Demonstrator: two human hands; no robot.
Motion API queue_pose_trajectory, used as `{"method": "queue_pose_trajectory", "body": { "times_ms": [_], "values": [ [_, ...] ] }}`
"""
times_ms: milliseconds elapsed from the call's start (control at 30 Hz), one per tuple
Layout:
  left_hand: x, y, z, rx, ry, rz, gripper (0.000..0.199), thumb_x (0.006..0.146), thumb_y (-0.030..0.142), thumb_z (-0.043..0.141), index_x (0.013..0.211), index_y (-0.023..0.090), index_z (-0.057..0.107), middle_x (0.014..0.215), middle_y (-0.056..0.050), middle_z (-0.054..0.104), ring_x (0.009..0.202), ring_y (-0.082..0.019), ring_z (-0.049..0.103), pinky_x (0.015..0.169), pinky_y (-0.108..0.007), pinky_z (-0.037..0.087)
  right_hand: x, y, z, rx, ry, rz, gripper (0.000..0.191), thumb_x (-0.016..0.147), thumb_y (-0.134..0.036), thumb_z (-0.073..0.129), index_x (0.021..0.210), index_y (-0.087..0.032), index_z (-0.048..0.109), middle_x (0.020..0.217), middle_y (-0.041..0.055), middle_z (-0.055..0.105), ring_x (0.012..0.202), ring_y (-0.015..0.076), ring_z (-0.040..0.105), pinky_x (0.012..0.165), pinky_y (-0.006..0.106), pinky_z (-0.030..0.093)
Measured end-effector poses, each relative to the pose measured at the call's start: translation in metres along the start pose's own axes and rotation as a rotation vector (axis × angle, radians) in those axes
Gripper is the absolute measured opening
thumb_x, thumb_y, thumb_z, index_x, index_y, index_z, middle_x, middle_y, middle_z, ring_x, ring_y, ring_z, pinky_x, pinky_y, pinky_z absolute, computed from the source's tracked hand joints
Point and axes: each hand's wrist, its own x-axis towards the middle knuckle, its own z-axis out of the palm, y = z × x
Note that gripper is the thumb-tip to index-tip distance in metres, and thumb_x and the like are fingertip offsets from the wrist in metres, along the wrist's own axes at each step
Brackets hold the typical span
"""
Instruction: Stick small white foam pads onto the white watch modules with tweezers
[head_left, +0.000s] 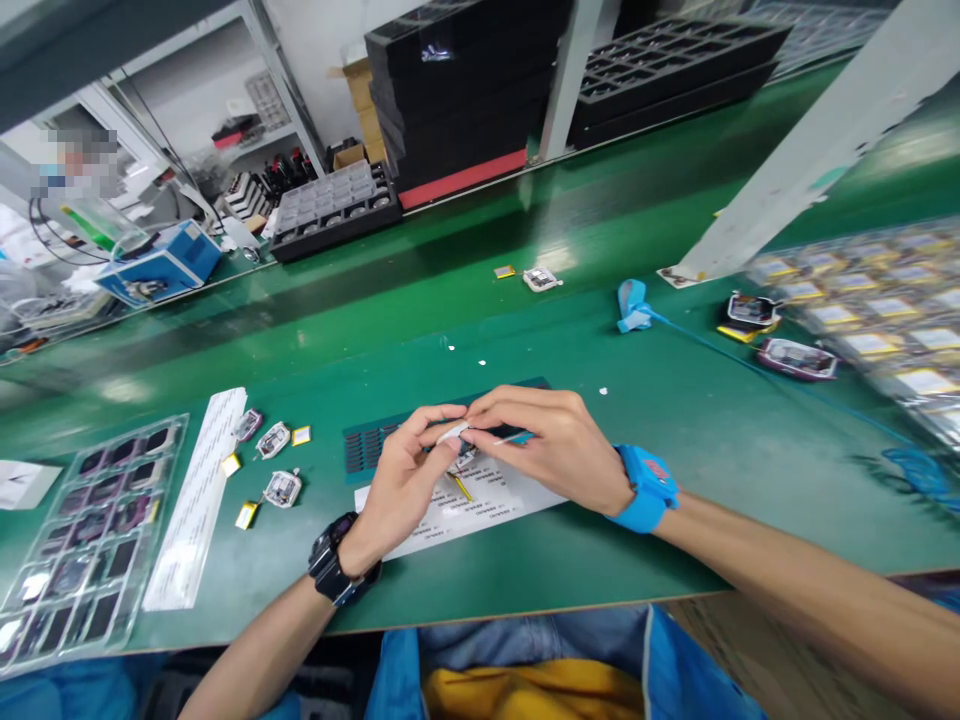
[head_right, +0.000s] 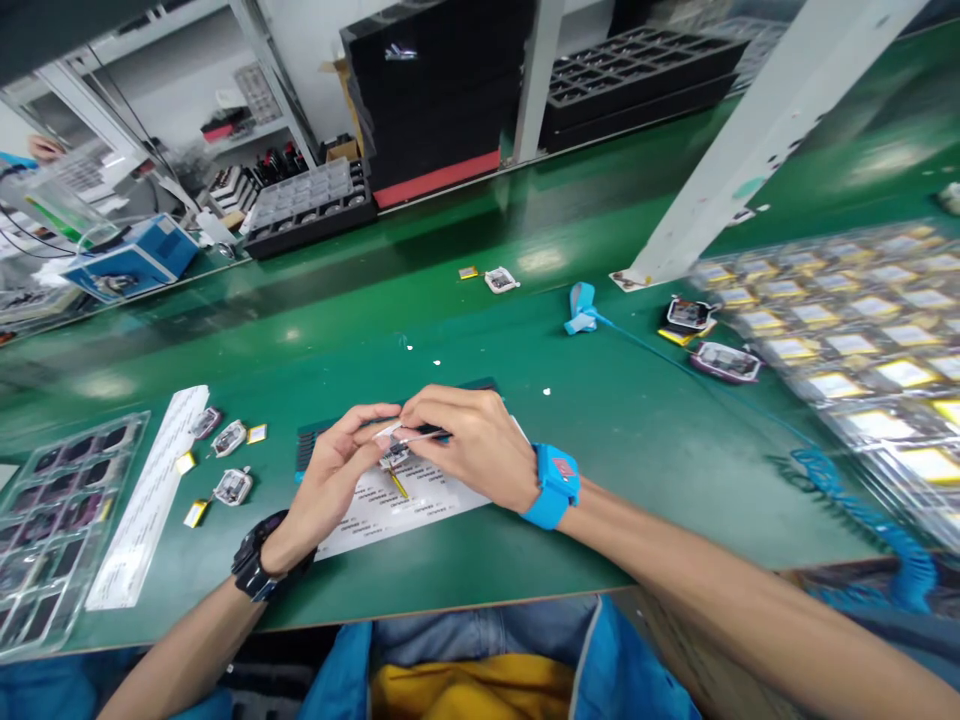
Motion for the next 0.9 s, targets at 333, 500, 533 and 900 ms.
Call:
{"method": "queue_pose_trajectory", "body": {
  "times_ms": [333,500,533,900],
  "values": [
    [0.011,0.002,-0.013,-0.125,0.166,-0.113,0.059,0.074,0.049,0.086,0.119,0.014,0.071,0.107,-0.011,0.079,0.101,-0.023,0.073,0.075,-0.027,0.061,0.006,0.014,-0.034,0.378,-0.005,0.508,0.091,0.088,-0.094,0.023,0.055,-0.02,0.066,0.076,0.0083,0.068,0.059,0.016,0.059,0.055,0.03,0.051],
    [0.012,0.008,-0.016,-0.374,0.15,-0.229,0.044,0.07,0.021,0.092,0.107,0.014,0.069,0.095,-0.007,0.077,0.09,-0.015,0.073,0.087,-0.027,0.06,-0.021,0.01,-0.036,0.554,-0.102,0.751,0.07,0.071,-0.089,0.069,0.073,-0.019,0.07,0.082,0.0077,0.074,0.074,0.0209,0.071,0.069,0.032,0.058],
    [0.011,0.01,-0.015,-0.411,0.133,-0.246,0.042,0.068,0.017,0.092,0.103,0.013,0.069,0.092,-0.005,0.076,0.087,-0.014,0.072,0.086,-0.025,0.06,-0.027,0.008,-0.035,0.531,-0.12,0.774,0.065,0.067,-0.083,0.078,0.076,-0.019,0.07,0.083,0.0076,0.075,0.079,0.0229,0.072,0.073,0.033,0.058],
    [0.004,0.004,-0.017,-0.204,0.117,-0.249,0.053,0.07,0.038,0.092,0.102,0.016,0.056,0.084,0.001,0.068,0.073,-0.011,0.068,0.067,-0.022,0.06,-0.032,0.008,-0.032,0.328,-0.058,0.673,0.038,0.077,-0.057,0.078,0.079,-0.019,0.075,0.083,0.0068,0.076,0.075,0.0231,0.073,0.066,0.034,0.058]
  ]
}}
